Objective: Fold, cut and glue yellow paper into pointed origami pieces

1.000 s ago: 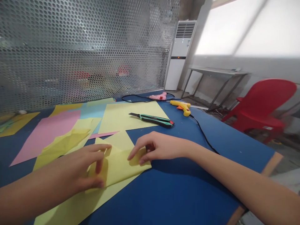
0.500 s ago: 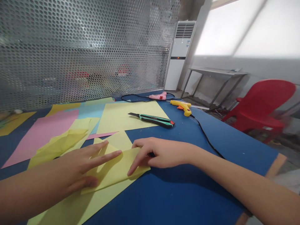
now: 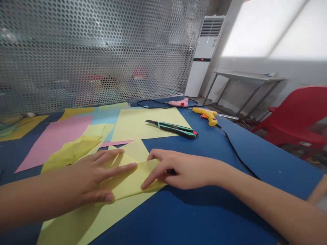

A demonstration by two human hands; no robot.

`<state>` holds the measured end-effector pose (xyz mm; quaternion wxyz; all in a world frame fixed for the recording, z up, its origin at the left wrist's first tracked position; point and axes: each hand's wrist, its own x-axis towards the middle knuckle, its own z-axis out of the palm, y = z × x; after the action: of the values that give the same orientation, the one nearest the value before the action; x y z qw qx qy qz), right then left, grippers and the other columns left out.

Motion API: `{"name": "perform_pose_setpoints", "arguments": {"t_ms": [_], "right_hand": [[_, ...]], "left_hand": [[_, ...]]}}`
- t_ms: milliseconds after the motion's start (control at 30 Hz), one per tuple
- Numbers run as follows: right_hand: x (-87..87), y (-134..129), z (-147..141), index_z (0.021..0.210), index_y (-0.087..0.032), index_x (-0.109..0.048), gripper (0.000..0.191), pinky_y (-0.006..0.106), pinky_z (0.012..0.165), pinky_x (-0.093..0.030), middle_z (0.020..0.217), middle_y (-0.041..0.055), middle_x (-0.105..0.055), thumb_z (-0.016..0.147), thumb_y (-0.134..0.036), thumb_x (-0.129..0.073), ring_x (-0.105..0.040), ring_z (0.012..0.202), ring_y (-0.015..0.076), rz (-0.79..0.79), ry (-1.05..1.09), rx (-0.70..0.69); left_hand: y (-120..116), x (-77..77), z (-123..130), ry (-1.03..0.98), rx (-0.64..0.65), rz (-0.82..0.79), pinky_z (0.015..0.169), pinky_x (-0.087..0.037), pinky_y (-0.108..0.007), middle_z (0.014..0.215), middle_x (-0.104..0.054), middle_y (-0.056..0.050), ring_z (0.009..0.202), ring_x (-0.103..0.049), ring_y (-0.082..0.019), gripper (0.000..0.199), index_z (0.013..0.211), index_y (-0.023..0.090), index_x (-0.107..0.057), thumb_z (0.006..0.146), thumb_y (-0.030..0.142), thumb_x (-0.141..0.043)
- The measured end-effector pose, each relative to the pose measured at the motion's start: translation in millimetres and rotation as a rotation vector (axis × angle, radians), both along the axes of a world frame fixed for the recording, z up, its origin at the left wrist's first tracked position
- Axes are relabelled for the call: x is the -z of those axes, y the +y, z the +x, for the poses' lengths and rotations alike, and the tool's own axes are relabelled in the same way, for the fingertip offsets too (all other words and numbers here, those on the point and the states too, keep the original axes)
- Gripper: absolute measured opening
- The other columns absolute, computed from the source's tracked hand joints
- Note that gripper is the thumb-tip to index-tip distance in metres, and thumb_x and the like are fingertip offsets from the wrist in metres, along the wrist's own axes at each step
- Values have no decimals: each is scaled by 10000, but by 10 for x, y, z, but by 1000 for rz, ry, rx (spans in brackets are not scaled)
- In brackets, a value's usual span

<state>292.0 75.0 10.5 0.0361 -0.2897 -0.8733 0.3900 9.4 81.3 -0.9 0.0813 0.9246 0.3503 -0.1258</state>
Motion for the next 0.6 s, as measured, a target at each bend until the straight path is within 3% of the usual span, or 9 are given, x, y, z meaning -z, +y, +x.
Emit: {"name": "perform_pose_setpoints", "arguments": {"t_ms": [167, 367, 600], "right_hand": [[-6, -18, 2, 1195, -335, -708, 564, 252, 774, -472, 1271, 54, -465, 832, 8, -445, -598, 924, 142, 16, -37, 10], [1, -66, -16, 1238, -369, -672, 591, 290, 892, -462, 1286, 42, -441, 837, 2, -447, -594, 990, 150, 20, -67, 27], [1, -118, -51, 1235, -346, -667, 490, 239, 799, -467, 1258, 39, -425, 890, -66, -460, -552, 748, 65, 45, -62, 63]], "left_hand": [[-33, -59, 44, 66, -37, -31, 1042, -326, -654, 1581, -275, -149, 1417, -280, -435, 674, 1480, 500, -247, 899, 624, -565], [-45, -120, 168, 155, -78, -93, 1045, -305, -667, 1593, -222, -214, 1436, -237, -447, 696, 1490, 451, -264, 904, 506, -636], [-100, -175, 120, 152, -78, -178, 1115, -220, -625, 1629, 2, -127, 1477, -21, -375, 654, 1496, 493, -110, 985, 478, -518]]}}
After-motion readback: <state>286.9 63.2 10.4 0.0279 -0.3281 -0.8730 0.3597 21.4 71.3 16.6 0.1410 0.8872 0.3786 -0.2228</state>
